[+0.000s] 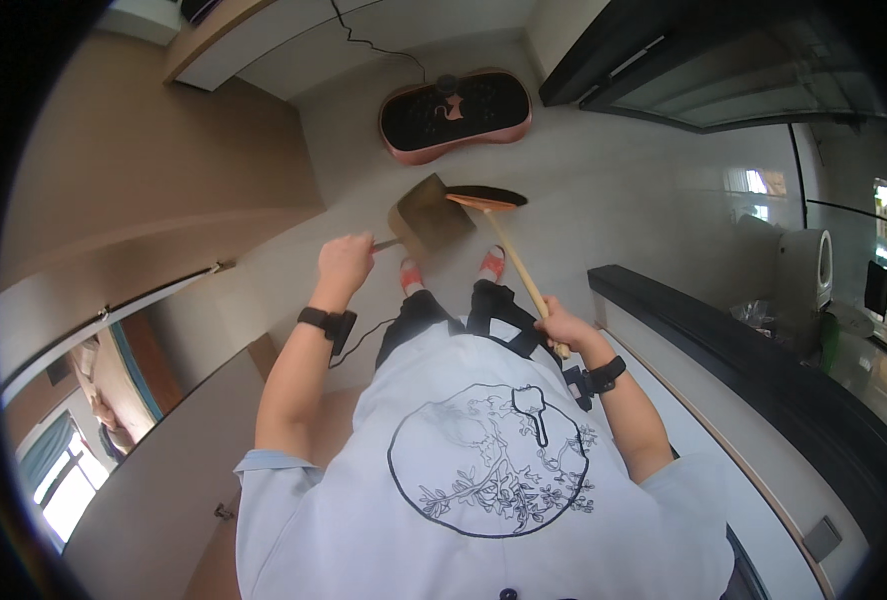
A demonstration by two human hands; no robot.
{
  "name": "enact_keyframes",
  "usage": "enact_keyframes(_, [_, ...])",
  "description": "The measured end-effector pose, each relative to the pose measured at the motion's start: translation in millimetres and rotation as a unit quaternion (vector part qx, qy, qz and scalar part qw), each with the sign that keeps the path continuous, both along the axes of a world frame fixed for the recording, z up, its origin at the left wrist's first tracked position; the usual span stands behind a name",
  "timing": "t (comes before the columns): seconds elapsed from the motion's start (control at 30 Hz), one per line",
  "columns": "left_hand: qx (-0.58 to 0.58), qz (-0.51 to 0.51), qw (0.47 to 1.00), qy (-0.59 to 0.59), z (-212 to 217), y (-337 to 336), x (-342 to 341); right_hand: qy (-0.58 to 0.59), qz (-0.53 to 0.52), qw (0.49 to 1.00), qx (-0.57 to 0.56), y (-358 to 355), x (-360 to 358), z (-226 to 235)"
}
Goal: The person sweeps the floor in several rooms using a broom and a dustpan, moving items out of the way to reach the edges.
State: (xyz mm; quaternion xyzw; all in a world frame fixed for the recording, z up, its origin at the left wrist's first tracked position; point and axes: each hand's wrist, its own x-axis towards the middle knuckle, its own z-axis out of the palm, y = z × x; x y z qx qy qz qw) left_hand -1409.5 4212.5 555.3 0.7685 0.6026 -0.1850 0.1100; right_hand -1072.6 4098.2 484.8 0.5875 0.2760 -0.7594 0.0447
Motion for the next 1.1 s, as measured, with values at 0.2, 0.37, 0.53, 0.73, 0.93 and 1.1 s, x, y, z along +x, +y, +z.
enact_keyframes(0.2, [-0.002,-0.007,1.0,-0.024,-7,-10,5,0.127,-0.25,0.948,-0.152,10,23,26])
enact_keyframes(0.37, [0.01,0.022,1.0,-0.006,-5,-27,-10,0.046,-0.304,0.947,-0.092,6,9,39])
enact_keyframes(0.53, [0.001,0.04,0.999,-0.012,16,-19,-10,-0.032,-0.256,0.966,-0.014,34,11,-8])
enact_keyframes(0.73, [0.003,-0.005,0.999,-0.042,11,-12,-7,-0.04,-0.263,0.964,0.017,50,13,-84])
enact_keyframes(0.93, [0.032,-0.016,0.997,-0.063,9,-21,11,-0.105,-0.027,0.993,0.051,23,-21,-65])
enact_keyframes(1.1, [0.006,0.014,1.0,-0.002,14,-19,12,-0.008,0.065,0.998,0.01,12,-24,-10])
